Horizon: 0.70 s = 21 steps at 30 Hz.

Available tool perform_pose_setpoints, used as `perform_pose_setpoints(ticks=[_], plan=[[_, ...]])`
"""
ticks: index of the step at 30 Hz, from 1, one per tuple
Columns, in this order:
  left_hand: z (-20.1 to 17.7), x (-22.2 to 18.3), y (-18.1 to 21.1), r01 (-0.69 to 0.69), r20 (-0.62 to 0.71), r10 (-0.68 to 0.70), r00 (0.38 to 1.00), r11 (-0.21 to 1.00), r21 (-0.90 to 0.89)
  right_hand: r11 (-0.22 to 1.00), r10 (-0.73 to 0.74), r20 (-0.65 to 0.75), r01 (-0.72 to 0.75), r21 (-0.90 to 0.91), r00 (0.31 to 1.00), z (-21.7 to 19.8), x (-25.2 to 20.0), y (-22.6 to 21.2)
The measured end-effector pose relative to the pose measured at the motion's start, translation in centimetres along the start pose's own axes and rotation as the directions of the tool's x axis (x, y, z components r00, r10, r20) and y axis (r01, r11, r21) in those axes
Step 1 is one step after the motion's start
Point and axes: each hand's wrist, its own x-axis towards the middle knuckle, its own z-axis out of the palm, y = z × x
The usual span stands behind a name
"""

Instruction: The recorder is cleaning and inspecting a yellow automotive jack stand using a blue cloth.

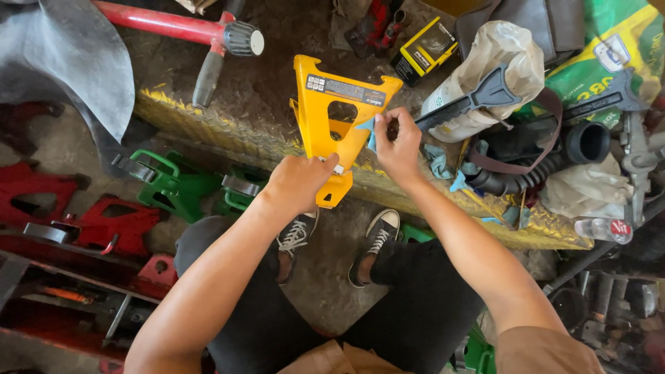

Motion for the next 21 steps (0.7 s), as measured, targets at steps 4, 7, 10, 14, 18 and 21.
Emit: perform_pose_setpoints(ticks=[4, 7, 10, 14, 18, 21], plan=[[-0.2, 0.1, 0.1, -0.001, 0.028, 0.000, 1.000, 1.000, 0.024, 0.971, -0.224, 0.010, 0.225, -0.082, 0.974, 0.0, 0.4, -3.3], [1.1, 0.1, -0.2, -0.017, 0.016, 0.016, 1.000, 0.999, 0.051, 0.912, -0.363, 0.119, 0.379, -0.155, 0.924, 0.4, -0.2, -5.3], [-0.1, 0.0, 0.2, -0.016, 0.032, 0.013, 0.999, 0.998, 0.068, 0.850, -0.423, 0.261, 0.480, -0.215, 0.867, 0.5, -0.4, -6.4], [-0.6, -0.1, 0.2, -0.003, 0.070, 0.000, 0.998, 0.999, 0.040, 0.768, -0.467, 0.380, 0.579, -0.272, 0.798, 0.1, 0.1, -6.3], [-0.1, 0.0, -0.1, -0.022, -0.003, 0.023, 1.000, 0.999, 0.043, 0.831, -0.434, 0.290, 0.503, -0.238, 0.853, -1.1, 1.0, -2.6], [-0.7, 0.0, 0.0, -0.013, 0.018, 0.012, 1.000, 0.998, 0.053, 0.938, -0.240, 0.132, 0.265, -0.225, 0.962, -0.9, 0.4, 2.0]])
